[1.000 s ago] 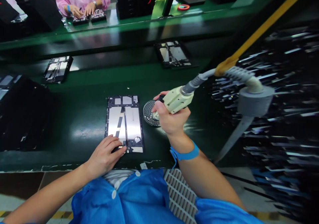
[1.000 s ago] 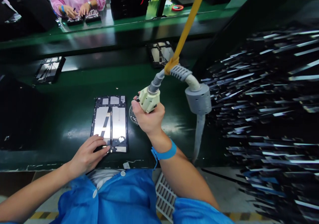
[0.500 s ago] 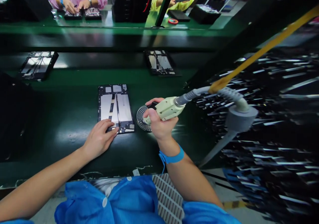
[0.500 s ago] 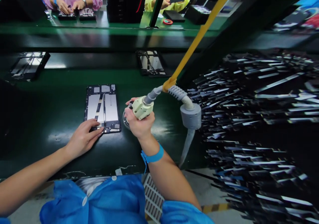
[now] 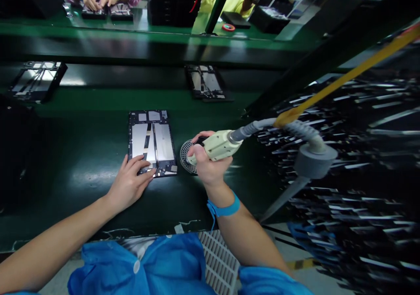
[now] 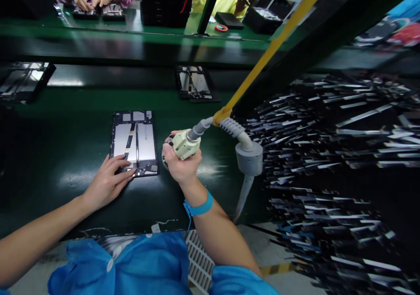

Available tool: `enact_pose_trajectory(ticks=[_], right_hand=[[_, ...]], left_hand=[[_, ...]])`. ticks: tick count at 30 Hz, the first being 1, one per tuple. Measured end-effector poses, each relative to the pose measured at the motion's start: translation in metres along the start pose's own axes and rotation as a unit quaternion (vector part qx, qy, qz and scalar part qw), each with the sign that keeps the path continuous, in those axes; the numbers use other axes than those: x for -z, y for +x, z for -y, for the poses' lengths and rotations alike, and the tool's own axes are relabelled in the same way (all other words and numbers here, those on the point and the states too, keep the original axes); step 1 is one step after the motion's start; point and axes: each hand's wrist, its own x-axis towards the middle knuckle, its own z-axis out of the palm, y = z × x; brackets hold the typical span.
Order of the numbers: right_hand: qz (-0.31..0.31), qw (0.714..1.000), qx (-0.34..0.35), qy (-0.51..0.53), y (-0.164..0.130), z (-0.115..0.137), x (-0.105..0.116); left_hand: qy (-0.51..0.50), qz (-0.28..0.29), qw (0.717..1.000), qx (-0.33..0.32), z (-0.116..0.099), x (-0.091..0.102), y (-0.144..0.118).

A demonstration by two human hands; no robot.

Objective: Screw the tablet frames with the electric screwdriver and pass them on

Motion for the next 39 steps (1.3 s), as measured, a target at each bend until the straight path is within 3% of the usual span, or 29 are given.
enact_pose_trajectory(ticks=[10,16,20,24,39], right_hand=[[-0.002,1.000,0.011,0.014,0.003,0.001,0.000],[-0.023,0.999,0.026,0.039,0.002,0.025,-0.010],[0.046,0.995,0.010,0.083,-0.011,0.034,-0.033],[0.113,0.988,-0.019,0.103,-0.026,0.024,-0.051],[0.156,0.985,-0.030,0.073,-0.039,0.010,-0.053]], left_hand=[[-0.022,-0.005,1.000,0.009,0.005,-0.003,0.001],[-0.034,-0.015,0.999,0.016,0.007,-0.008,0.008],[-0.034,-0.017,0.999,0.013,0.007,-0.010,0.009],[-0.034,-0.016,0.999,0.017,0.005,-0.008,0.010],[-0.029,0.006,0.999,0.021,0.003,-0.005,0.010]])
